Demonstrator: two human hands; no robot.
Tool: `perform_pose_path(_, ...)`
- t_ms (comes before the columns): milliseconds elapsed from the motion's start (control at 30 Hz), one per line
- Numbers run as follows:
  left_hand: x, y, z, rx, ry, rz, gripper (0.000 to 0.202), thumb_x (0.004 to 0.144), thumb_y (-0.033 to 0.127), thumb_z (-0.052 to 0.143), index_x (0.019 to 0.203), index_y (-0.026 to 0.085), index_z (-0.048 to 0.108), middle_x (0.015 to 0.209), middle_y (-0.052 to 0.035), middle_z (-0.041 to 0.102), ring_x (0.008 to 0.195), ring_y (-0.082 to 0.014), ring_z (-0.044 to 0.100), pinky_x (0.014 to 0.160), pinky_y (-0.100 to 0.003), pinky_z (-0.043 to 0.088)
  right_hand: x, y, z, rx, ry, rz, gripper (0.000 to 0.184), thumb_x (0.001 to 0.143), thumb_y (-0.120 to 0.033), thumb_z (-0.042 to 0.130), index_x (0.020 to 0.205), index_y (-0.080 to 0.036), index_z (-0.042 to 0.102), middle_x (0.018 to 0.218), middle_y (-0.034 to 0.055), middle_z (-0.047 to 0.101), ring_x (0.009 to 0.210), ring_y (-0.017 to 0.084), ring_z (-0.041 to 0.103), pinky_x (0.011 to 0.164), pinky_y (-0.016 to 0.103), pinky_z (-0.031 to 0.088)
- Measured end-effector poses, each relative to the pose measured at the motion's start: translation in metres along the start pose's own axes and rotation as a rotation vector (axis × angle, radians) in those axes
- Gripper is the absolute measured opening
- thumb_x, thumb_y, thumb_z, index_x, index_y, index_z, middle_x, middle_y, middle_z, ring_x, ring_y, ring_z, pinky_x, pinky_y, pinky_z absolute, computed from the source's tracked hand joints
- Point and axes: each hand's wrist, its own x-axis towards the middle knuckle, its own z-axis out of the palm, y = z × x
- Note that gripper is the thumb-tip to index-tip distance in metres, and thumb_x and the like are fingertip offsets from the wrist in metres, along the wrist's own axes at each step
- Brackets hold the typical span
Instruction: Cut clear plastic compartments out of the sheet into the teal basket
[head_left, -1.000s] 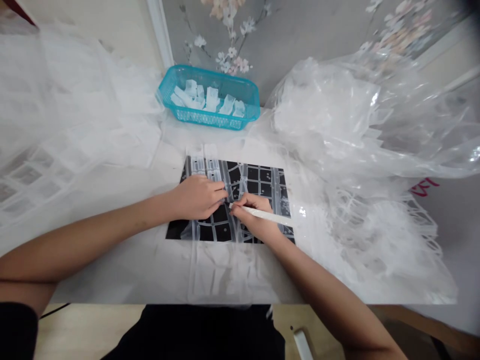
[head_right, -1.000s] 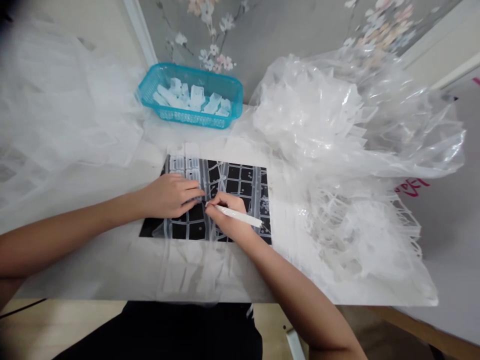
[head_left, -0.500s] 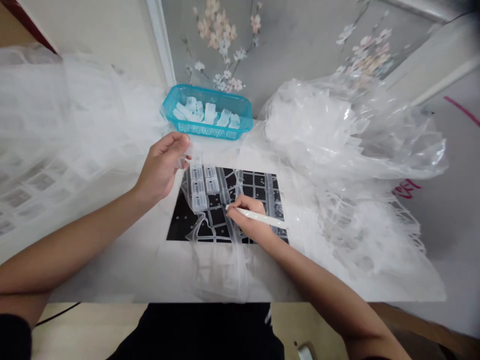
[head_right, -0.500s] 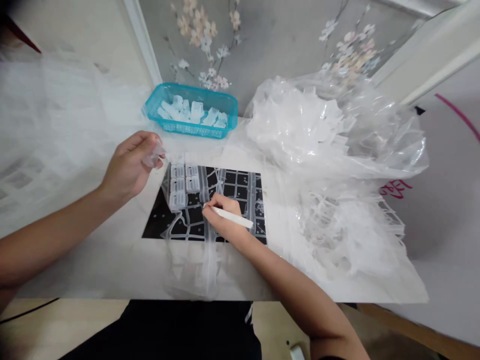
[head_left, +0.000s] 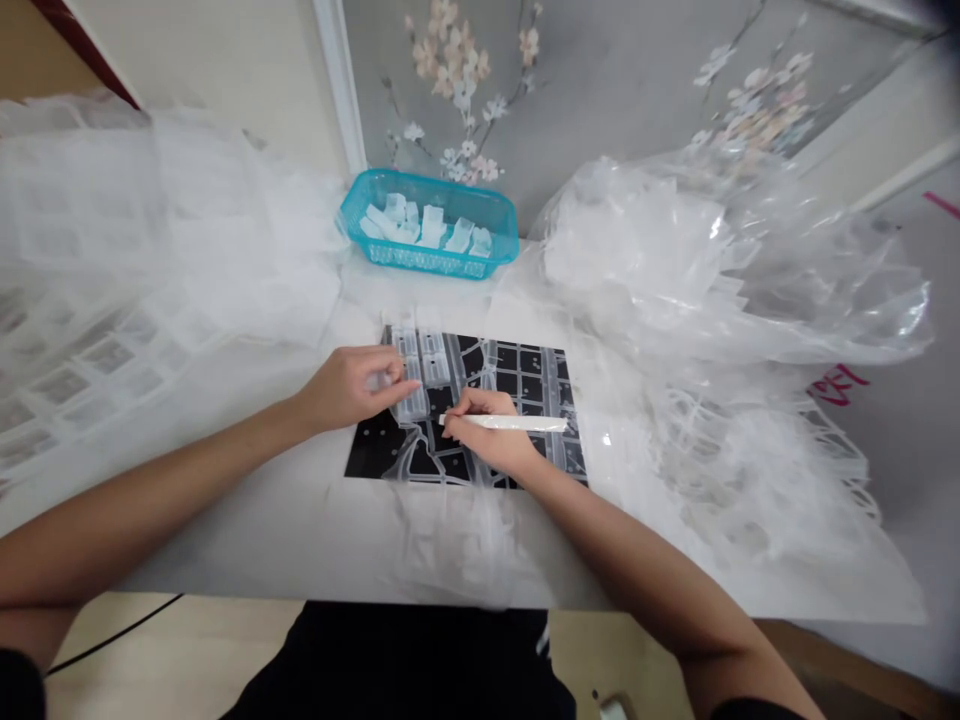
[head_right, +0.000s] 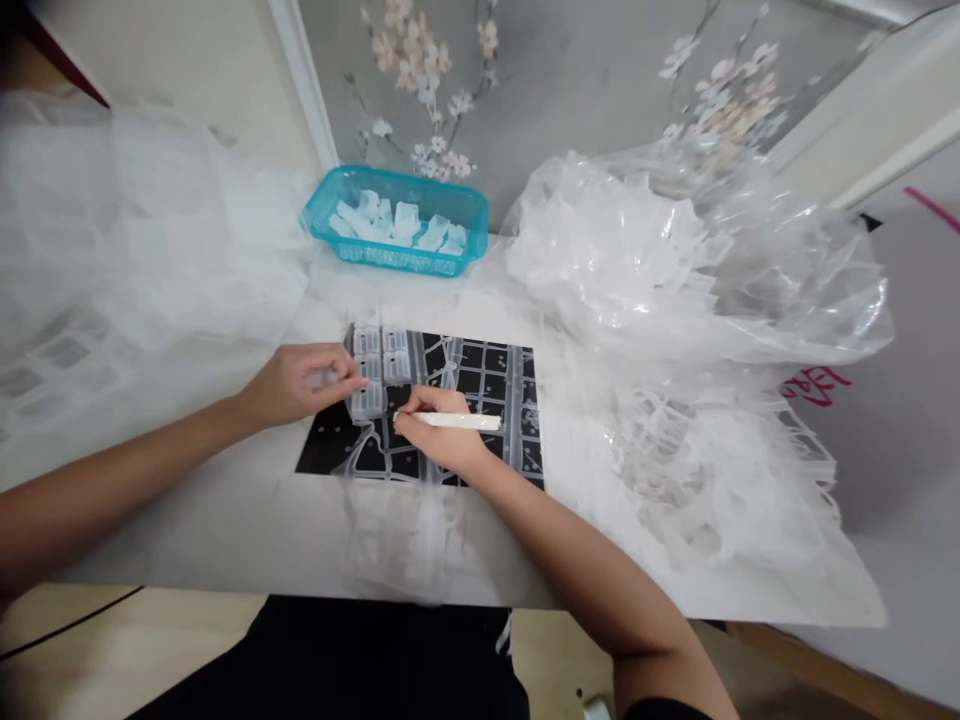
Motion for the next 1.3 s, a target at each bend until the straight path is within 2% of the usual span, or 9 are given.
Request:
perform_pose_path(100, -0.007, -0.002, 0.003, 0.103, -0.096, 0.076, 0.016, 0.085, 0.037, 0.064, 0.084, 0.021, 0.066, 0.070, 0.0004, 0.066, 0.061, -0.0129, 0.059, 0.064, -0.025, 0.043, -0.001, 0.000, -0.001, 0.018, -0.009, 0.004, 0.014, 0.076, -0.025, 0.063, 0.065, -0.019, 0.057, 0.067, 0.0008, 0.068, 0.064, 0.015, 0.063, 0.060, 0.024, 0.045)
perform_pose_path(200, -0.011, -0.001, 0.006, 0.171, -0.195, 0.143, 0.022, 0.087, 0.039, 0.062, 0.103, 0.026, 0.070, 0.080, -0.0009, 0.071, 0.066, -0.0141, 0.063, 0.065, -0.025, 0.043, -0.001, -0.001, -0.002, 0.026, -0.030, 0.013, 0.014, 0.077, -0.026, 0.064, 0.066, -0.019, 0.059, 0.068, 0.0011, 0.068, 0.064, 0.015, 0.064, 0.060, 0.024, 0.045)
perform_pose_path(600, -0.013, 0.002, 0.011, 0.471, -0.250, 0.353, 0.022, 0.090, 0.031, 0.056, 0.104, 0.021, 0.071, 0.078, -0.0022, 0.069, 0.060, -0.0149, 0.059, 0.058, -0.028, 0.039, 0.001, -0.001, -0.001, -0.004, -0.055, 0.008, 0.015, 0.078, -0.028, 0.064, 0.067, -0.019, 0.060, 0.066, -0.0007, 0.066, 0.061, 0.012, 0.058, 0.057, 0.022, 0.042)
perform_pose_path(867, -0.014, 0.004, 0.013, 0.568, -0.248, 0.357, 0.022, 0.090, 0.031, 0.055, 0.105, 0.022, 0.069, 0.075, -0.0017, 0.067, 0.058, -0.0147, 0.059, 0.058, -0.028, 0.039, 0.001, 0.000, 0.002, -0.034, -0.019, 0.034, 0.014, 0.076, -0.026, 0.063, 0.065, -0.019, 0.060, 0.064, -0.0009, 0.065, 0.059, 0.012, 0.058, 0.055, 0.022, 0.040)
perform_pose_path(1033, -0.012, 0.015, 0.018, 0.558, -0.294, 0.281, 0.016, 0.089, 0.026, 0.055, 0.088, 0.019, 0.069, 0.068, -0.0019, 0.065, 0.057, -0.0143, 0.058, 0.055, -0.027, 0.037, 0.006, -0.003, 0.004, -0.050, -0.038, 0.065, 0.013, 0.073, -0.021, 0.059, 0.061, -0.019, 0.055, 0.062, -0.0011, 0.064, 0.058, 0.012, 0.057, 0.052, 0.021, 0.038)
perform_pose_path(1133, -0.002, 0.012, 0.007, 0.165, -0.103, 0.038, 0.015, 0.088, 0.027, 0.057, 0.081, 0.018, 0.067, 0.071, -0.0018, 0.067, 0.060, -0.0132, 0.059, 0.057, -0.026, 0.040, 0.008, -0.008, 0.003, -0.087, -0.057, 0.072, 0.016, 0.073, -0.021, 0.058, 0.059, -0.019, 0.052, 0.059, -0.0016, 0.063, 0.056, 0.012, 0.057, 0.051, 0.021, 0.037)
perform_pose_path(1200, 0.012, 0.006, -0.013, -0.259, 0.198, -0.241, 0.012, 0.084, 0.029, 0.064, 0.080, 0.018, 0.065, 0.067, 0.0009, 0.065, 0.056, -0.0118, 0.058, 0.056, -0.026, 0.043, 0.007, -0.009, 0.004, -0.100, -0.059, 0.090, 0.017, 0.074, -0.021, 0.058, 0.059, -0.019, 0.051, 0.059, -0.0018, 0.063, 0.056, 0.012, 0.057, 0.051, 0.021, 0.038)
perform_pose_path(1233, 0.020, 0.005, -0.026, -0.479, 0.413, -0.363, 0.012, 0.082, 0.029, 0.066, 0.076, 0.019, 0.063, 0.059, 0.0037, 0.060, 0.050, -0.0105, 0.054, 0.053, -0.026, 0.042, 0.006, -0.009, 0.004, -0.097, -0.059, 0.099, 0.016, 0.074, -0.021, 0.058, 0.059, -0.019, 0.052, 0.060, -0.0016, 0.064, 0.057, 0.012, 0.059, 0.051, 0.021, 0.039)
perform_pose_path(1300, 0.036, 0.007, -0.053, -0.857, 0.658, -0.464, 0.023, 0.079, 0.028, 0.069, 0.065, 0.019, 0.054, 0.047, 0.0078, 0.046, 0.042, -0.0082, 0.046, 0.054, -0.026, 0.045, 0.004, -0.009, 0.004, -0.073, -0.067, 0.105, 0.016, 0.074, -0.020, 0.059, 0.060, -0.019, 0.053, 0.062, -0.0008, 0.066, 0.060, 0.014, 0.062, 0.053, 0.022, 0.042)
